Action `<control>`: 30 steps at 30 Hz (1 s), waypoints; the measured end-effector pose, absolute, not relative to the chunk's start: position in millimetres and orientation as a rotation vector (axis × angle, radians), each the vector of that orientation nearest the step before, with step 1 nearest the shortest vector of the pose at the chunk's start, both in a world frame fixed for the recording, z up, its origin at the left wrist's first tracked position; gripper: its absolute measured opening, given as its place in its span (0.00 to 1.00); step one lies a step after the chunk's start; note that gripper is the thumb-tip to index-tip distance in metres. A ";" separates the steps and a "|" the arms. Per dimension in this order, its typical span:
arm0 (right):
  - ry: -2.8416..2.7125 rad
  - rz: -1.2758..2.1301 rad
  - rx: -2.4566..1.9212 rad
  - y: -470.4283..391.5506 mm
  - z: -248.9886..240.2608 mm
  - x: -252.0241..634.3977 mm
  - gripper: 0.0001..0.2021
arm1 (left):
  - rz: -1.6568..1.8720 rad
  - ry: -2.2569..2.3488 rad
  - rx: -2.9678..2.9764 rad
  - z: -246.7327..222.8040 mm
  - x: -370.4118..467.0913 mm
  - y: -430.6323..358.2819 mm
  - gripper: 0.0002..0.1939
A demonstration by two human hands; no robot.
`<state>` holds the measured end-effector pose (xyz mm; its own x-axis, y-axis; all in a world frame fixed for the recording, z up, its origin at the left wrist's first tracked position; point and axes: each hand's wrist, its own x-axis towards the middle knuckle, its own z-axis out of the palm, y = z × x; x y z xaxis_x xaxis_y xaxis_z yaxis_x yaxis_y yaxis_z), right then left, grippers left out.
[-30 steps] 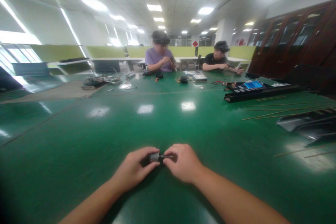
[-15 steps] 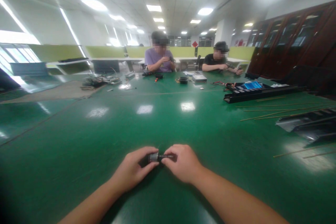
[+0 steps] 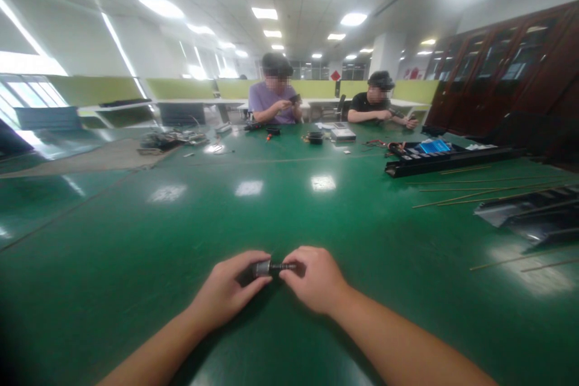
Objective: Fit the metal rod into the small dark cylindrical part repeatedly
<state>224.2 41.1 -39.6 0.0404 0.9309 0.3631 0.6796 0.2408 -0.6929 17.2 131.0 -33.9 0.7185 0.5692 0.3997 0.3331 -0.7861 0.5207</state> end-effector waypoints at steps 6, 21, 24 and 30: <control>-1.679 0.386 -1.500 41.1 -40.7 223.7 0.02 | 0.813 0.703 2.511 -35.0 16.3 131.1 0.14; -1.670 0.367 -1.511 42.5 -41.8 225.6 0.02 | 0.850 0.695 2.520 -35.3 14.7 134.2 0.14; -1.669 0.368 -1.512 42.4 -40.6 225.9 0.02 | 0.849 0.704 2.520 -34.7 14.6 133.6 0.14; -1.666 0.367 -1.526 42.7 -39.2 225.4 0.01 | 0.854 0.719 2.529 -36.1 13.4 135.0 0.15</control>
